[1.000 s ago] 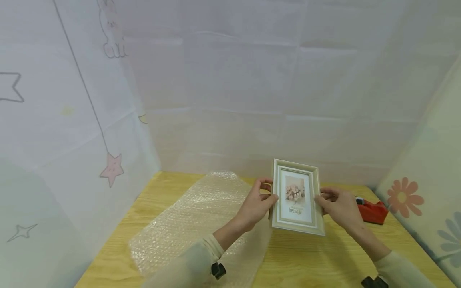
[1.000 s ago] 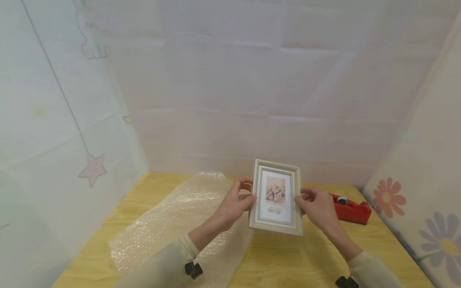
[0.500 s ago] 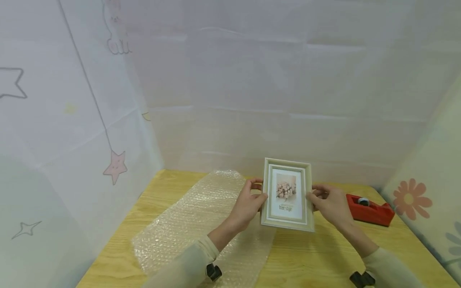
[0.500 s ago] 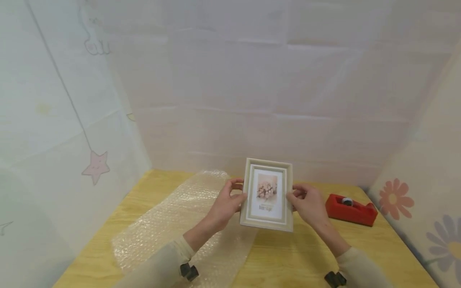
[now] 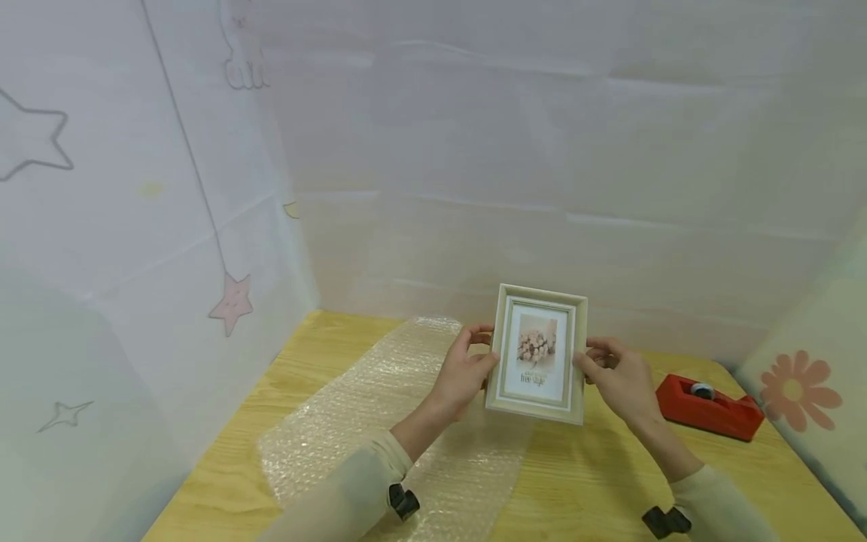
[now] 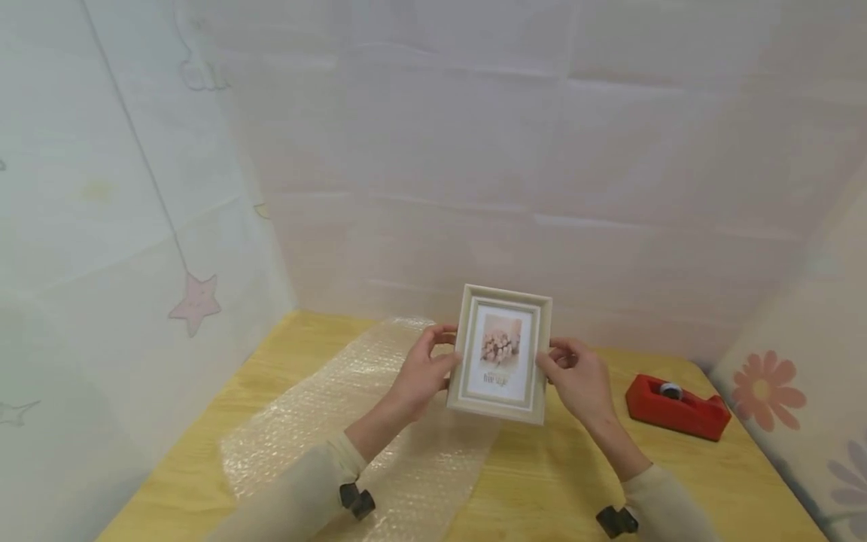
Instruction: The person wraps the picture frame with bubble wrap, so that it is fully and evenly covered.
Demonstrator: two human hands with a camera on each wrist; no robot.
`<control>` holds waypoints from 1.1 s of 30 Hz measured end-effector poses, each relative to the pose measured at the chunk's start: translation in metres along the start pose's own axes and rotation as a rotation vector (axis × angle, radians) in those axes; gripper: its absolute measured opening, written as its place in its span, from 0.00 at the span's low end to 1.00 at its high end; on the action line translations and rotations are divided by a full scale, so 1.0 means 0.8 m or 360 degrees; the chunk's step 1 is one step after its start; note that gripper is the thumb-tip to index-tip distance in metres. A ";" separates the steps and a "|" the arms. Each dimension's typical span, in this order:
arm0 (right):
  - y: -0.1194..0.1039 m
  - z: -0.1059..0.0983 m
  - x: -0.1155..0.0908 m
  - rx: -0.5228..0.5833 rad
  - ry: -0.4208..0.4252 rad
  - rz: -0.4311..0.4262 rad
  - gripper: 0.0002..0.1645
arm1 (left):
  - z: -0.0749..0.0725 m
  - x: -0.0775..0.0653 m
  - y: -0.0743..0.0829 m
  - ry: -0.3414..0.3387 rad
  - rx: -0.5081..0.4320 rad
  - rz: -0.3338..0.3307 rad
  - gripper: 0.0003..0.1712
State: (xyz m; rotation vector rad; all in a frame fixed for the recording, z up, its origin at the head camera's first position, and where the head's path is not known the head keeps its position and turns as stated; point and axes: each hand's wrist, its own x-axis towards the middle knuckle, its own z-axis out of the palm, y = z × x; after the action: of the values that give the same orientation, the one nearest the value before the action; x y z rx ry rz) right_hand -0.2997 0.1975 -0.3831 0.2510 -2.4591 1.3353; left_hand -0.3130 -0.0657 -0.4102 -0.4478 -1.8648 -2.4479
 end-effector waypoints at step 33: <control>0.043 0.067 0.019 0.1550 -0.0568 0.0335 0.35 | -0.026 0.011 -0.007 -0.0021 0.0060 -0.0032 0.25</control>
State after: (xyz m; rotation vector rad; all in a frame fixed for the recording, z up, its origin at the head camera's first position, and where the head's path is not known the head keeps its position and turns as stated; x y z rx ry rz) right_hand -0.3352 0.1715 -0.4312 0.4874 -1.8858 2.6964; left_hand -0.3271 -0.0826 -0.4184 -0.4470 -1.9263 -2.4237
